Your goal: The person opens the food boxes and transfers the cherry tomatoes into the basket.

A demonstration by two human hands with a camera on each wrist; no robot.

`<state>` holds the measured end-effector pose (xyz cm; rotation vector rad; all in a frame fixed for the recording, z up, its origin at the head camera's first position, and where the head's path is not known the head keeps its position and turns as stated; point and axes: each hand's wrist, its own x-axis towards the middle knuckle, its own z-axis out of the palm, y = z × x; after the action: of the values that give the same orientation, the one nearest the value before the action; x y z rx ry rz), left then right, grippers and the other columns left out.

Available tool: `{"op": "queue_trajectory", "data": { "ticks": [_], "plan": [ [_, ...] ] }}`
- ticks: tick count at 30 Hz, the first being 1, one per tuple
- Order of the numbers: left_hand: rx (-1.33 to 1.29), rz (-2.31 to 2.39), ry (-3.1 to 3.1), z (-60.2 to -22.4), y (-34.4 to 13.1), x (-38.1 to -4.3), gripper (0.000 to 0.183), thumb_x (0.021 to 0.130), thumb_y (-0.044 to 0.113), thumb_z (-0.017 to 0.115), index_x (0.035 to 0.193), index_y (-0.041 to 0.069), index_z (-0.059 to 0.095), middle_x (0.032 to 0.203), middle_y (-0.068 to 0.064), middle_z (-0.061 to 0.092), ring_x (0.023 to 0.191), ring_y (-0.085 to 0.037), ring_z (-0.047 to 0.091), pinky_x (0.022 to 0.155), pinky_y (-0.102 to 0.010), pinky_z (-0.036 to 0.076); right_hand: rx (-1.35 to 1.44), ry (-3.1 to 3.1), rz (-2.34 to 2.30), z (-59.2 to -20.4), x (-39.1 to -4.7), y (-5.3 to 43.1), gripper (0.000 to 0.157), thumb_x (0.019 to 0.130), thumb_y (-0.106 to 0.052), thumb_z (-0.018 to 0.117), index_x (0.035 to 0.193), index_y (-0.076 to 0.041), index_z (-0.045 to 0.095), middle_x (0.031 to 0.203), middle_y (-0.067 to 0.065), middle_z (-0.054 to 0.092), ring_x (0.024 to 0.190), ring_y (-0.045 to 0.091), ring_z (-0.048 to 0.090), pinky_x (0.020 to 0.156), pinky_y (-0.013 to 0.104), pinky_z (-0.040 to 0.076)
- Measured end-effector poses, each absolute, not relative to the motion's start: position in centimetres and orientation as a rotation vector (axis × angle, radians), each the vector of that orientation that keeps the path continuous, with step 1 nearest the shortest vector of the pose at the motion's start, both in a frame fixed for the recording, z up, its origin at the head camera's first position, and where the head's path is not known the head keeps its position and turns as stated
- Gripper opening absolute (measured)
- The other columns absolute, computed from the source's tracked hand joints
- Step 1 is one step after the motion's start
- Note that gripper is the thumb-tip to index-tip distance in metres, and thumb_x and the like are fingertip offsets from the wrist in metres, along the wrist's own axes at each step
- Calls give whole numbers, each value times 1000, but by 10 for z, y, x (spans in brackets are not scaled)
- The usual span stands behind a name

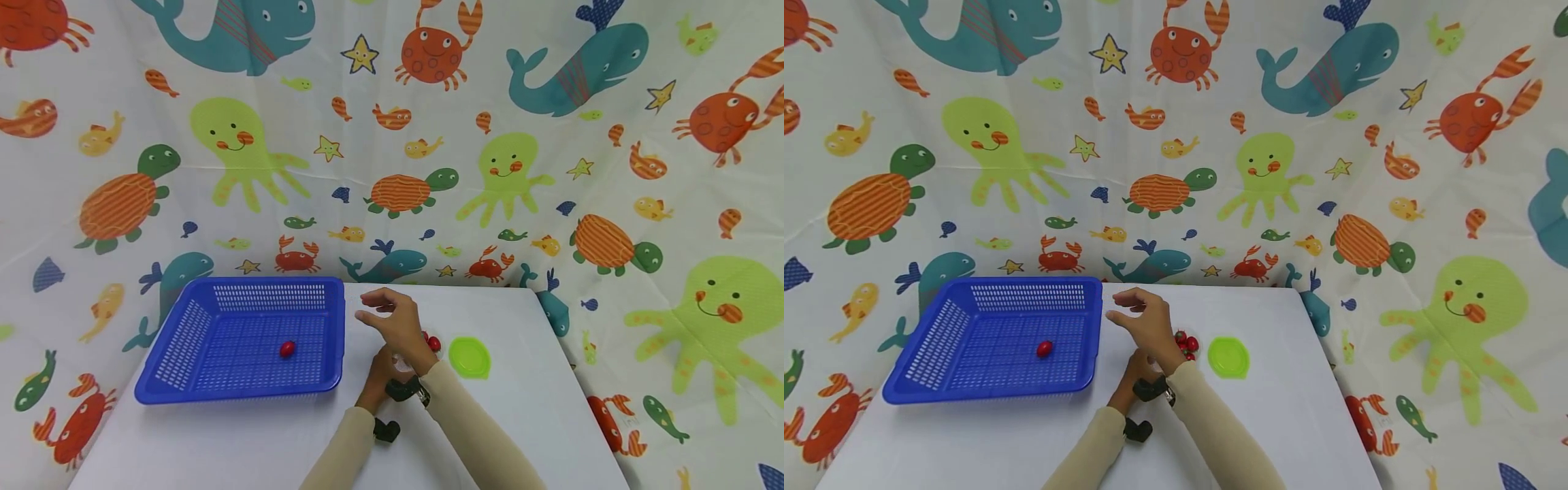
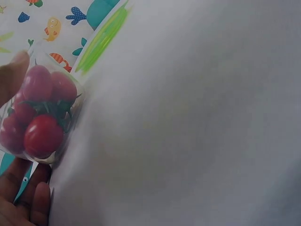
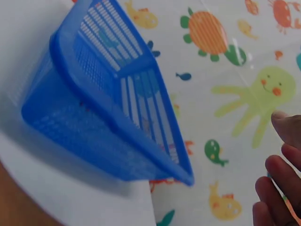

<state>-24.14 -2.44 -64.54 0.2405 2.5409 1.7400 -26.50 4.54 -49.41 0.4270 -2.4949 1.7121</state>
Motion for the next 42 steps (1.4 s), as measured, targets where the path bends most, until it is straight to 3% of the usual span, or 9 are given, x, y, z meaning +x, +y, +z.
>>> {"op": "queue_trajectory", "data": {
  "ticks": [4,7,13,21,29,35,39,42],
  "plan": [
    [198,1744,2445,-640,-23,-238,89,80,30,94,155,11,49,146,-14,64,131,-32,61,111,-54,52,373,-2466,1716,-502,-265,71,32,91,-30,86,121,-21,78,118,-4,79,112,22,73,104,51,58],
    [218,1743,2447,-636,-23,-235,94,82,36,93,161,21,43,156,-9,58,141,-32,56,114,-54,51,311,-2458,1718,-510,-265,88,31,91,-28,86,120,-19,79,118,-4,79,113,25,72,102,53,58],
    [236,1809,2448,-635,-23,-233,96,81,36,93,162,25,43,157,-8,57,140,-31,58,111,-52,53,176,-2463,1727,-523,-263,111,26,92,-28,85,117,-24,80,117,-6,79,114,24,69,100,45,57],
    [284,1840,2427,-635,-21,-231,97,82,35,93,163,36,39,153,-7,61,135,-29,58,109,-55,51,-16,-2456,1694,-542,-255,133,25,91,-20,86,115,-18,80,115,1,81,116,26,65,107,60,46],
    [273,1839,2421,-633,-20,-231,98,82,33,93,164,37,38,159,-5,56,141,-31,55,111,-57,50,-201,-2534,1556,-564,-245,150,27,87,-21,89,113,-18,81,116,1,80,120,26,65,110,53,46],
    [291,1828,2428,-635,-20,-232,99,83,33,93,165,31,38,159,-5,56,140,-31,55,109,-56,51,-276,-2581,1477,-574,-237,157,28,84,-20,91,111,-18,83,120,5,76,131,31,58,115,59,44],
    [307,1829,2437,-635,-20,-232,99,82,33,93,165,31,38,159,-5,56,138,-30,56,108,-54,52,-245,-2584,1456,-582,-235,160,26,83,-16,92,107,-18,84,115,1,80,133,30,63,116,60,44],
    [304,1839,2430,-634,-21,-232,99,83,33,93,165,34,38,160,-5,55,139,-30,56,108,-53,51,-205,-2579,1445,-587,-234,160,25,81,-13,93,104,-19,85,108,-1,82,124,27,69,113,57,48]
  ]
}}
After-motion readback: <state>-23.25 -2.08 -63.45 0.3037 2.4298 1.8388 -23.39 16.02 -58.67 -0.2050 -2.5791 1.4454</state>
